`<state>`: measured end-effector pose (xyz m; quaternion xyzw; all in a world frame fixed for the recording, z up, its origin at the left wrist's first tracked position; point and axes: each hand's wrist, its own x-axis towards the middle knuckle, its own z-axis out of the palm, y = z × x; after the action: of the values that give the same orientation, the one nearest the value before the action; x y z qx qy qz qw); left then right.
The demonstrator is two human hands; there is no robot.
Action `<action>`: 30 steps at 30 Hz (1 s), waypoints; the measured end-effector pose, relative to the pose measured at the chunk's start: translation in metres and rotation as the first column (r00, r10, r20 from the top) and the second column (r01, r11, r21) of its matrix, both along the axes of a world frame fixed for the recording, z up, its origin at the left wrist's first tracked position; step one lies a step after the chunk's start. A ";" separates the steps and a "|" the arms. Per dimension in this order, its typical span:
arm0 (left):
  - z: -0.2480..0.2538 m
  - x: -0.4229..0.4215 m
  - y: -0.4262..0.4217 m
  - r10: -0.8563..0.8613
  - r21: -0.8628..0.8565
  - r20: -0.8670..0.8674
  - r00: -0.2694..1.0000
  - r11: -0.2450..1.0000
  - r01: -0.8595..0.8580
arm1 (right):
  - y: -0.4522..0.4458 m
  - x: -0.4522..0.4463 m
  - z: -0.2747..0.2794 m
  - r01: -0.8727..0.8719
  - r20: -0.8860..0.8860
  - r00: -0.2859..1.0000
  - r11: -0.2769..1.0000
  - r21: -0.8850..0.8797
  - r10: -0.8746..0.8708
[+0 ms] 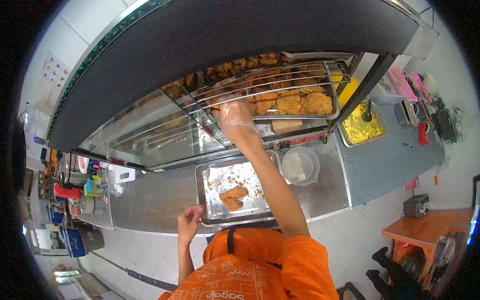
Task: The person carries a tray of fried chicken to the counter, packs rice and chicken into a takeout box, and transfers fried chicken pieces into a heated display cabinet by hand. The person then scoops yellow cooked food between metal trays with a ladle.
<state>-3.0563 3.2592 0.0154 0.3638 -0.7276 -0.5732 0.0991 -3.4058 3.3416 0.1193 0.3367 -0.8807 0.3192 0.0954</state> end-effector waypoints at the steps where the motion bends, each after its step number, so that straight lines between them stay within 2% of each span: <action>1: -0.001 0.004 -0.003 0.004 -0.010 0.008 1.000 1.000 -0.004 | 0.008 -0.002 0.009 -0.069 0.238 0.971 0.989 0.134 0.036; 4: -0.010 0.013 -0.007 0.030 -0.015 0.025 0.999 0.999 -0.030 | 0.026 0.006 -0.007 -0.015 -0.079 0.997 0.984 -0.177 0.001; 8: -0.012 0.014 -0.011 0.020 0.002 0.073 0.997 1.000 -0.020 | 0.052 0.015 -0.016 -0.025 -0.158 0.987 0.958 -0.284 -0.021; 9: -0.011 0.013 -0.011 0.017 -0.003 0.081 0.997 1.000 -0.017 | 0.055 0.025 -0.017 -0.079 -0.267 0.963 0.898 -0.433 -0.044; 11: -0.011 0.010 -0.012 0.011 -0.012 0.074 0.997 1.000 -0.011 | 0.069 0.057 -0.041 -0.097 -0.211 0.977 0.913 -0.396 0.012; 13: -0.011 0.007 -0.013 0.010 -0.019 0.046 0.999 1.000 -0.009 | 0.067 0.097 -0.095 -0.171 -0.095 0.984 0.934 -0.314 0.148; 14: -0.009 0.004 -0.012 -0.001 -0.028 0.057 0.998 1.000 0.003 | 0.070 0.116 -0.112 -0.284 0.117 0.944 0.939 -0.194 0.309; 15: -0.005 0.000 -0.011 -0.012 -0.037 0.073 0.997 0.999 0.014 | 0.078 0.126 -0.149 -0.415 0.348 0.856 0.910 0.017 0.384; 17: -0.004 0.001 -0.012 -0.041 -0.043 0.081 0.996 0.998 0.045 | 0.090 0.141 -0.206 -0.452 0.434 0.831 0.877 0.164 0.347; 18: -0.003 0.001 -0.012 -0.043 -0.055 0.082 0.996 0.997 0.047 | 0.091 0.144 -0.208 -0.467 0.468 0.823 0.852 0.237 0.322; 19: -0.001 -0.001 -0.011 -0.046 -0.066 0.079 0.996 0.996 0.052 | 0.092 0.143 -0.209 -0.531 0.591 0.756 0.792 0.300 0.282; 23: -0.009 0.001 -0.008 -0.058 -0.093 0.066 0.996 0.994 0.064 | 0.085 0.155 -0.240 -0.557 0.468 0.792 0.778 0.291 0.393; 25: -0.007 0.001 -0.005 -0.073 -0.092 0.085 0.994 0.992 0.081 | 0.082 0.150 -0.264 -0.585 0.482 0.764 0.775 0.239 0.429; 26: -0.006 0.001 -0.005 -0.079 -0.094 0.096 0.992 0.992 0.088 | 0.080 0.148 -0.263 -0.599 0.487 0.750 0.772 0.211 0.448; 27: -0.006 0.001 -0.006 -0.077 -0.102 0.079 0.994 0.991 0.085 | 0.084 0.149 -0.262 -0.526 0.397 0.797 0.846 0.085 0.456; 30: -0.004 0.006 -0.005 -0.053 -0.112 0.059 0.997 0.992 0.059 | 0.101 0.141 -0.237 -0.366 0.730 0.612 0.927 -0.080 0.305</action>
<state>-3.0506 3.2538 0.0115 0.3529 -0.7714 -0.5230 0.0830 -3.2646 3.4425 -0.1181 0.3432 -0.7774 0.4045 -0.3382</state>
